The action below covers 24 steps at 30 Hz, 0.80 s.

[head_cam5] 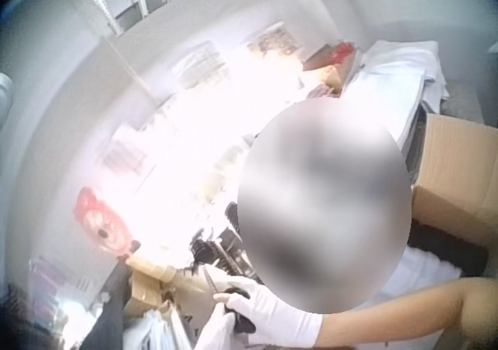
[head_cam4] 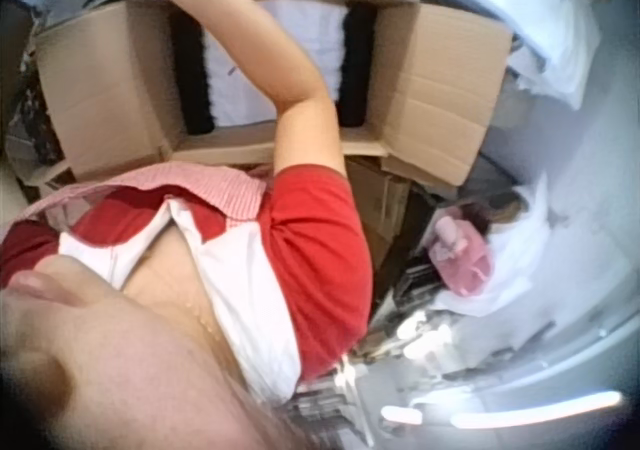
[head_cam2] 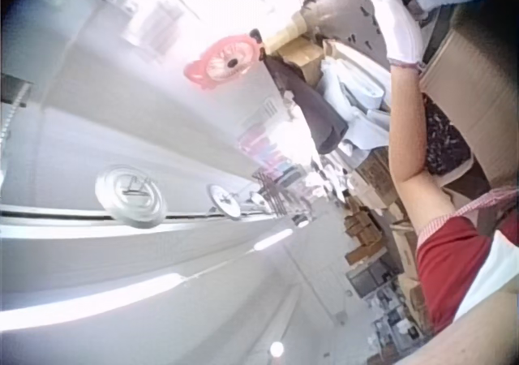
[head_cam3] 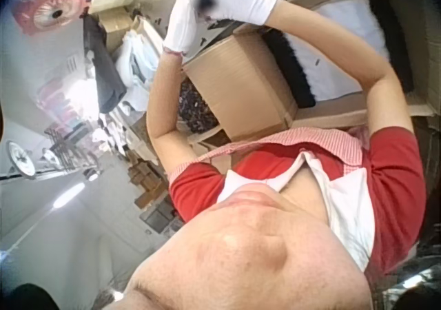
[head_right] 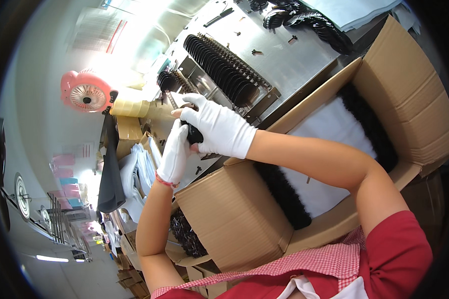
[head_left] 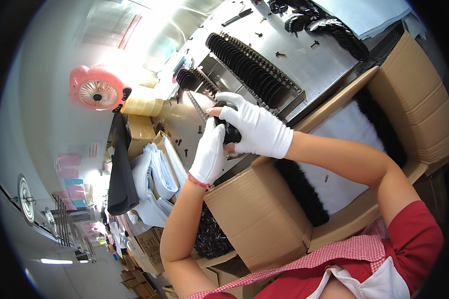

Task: The person repeatedly picks up black hairbrush heads from a metal rack and places them into a cardboard box lined with white paper. The person handles the brushes one at a time, arranging them in rows inside the box.

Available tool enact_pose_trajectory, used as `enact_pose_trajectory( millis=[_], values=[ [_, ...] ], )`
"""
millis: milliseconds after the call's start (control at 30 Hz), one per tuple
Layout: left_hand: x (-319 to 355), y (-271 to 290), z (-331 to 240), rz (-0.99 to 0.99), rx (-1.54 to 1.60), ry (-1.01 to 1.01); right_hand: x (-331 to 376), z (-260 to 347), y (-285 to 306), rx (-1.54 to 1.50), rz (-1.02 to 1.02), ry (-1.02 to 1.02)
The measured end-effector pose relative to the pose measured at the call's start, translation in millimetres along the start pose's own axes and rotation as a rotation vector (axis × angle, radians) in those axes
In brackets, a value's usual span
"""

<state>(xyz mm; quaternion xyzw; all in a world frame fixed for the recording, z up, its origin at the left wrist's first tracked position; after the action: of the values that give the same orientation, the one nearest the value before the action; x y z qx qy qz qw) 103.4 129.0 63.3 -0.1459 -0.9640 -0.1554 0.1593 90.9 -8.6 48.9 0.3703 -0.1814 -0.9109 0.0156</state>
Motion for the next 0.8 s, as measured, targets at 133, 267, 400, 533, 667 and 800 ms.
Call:
enact_pose_trajectory(
  millis=[133,267,400,533,667,800],
  values=[
    [0.7,6.9,-12.9,0.361,-0.075,0.209,8.3,-5.8,7.6,-0.028,0.046,-0.005],
    [-47.0,19.5,-26.2,0.588,-0.212,0.200,16.5,-32.0,11.9,0.001,0.099,0.065],
    [-165.1,107.8,-36.4,-0.562,-1.232,-0.321,23.3,-45.5,2.1,0.039,0.138,0.071],
    [-227.6,155.7,-24.4,-0.464,-1.258,-0.449,22.9,-38.2,-4.2,-0.007,0.217,0.087],
    [-235.5,131.8,-31.9,-0.542,-1.330,-0.378,23.3,-41.1,1.4,-0.030,0.262,0.096],
    [-225.0,97.3,-35.5,-0.695,-1.470,-0.289,23.3,-42.1,4.4,-0.031,0.242,0.119]
  ],
)
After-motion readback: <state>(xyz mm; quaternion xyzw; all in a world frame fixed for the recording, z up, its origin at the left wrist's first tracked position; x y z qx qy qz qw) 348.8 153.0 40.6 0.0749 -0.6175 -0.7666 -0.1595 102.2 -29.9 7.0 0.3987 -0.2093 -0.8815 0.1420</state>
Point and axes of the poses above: each hand's wrist, its own x-axis away from the middle knuckle, its own y-axis out of the back of the hand, z = x × y, the point moved 5 cm from there along -x, towards the middle knuckle, and after that the axes turned 7 degrees about y, right-handed, at the moved point
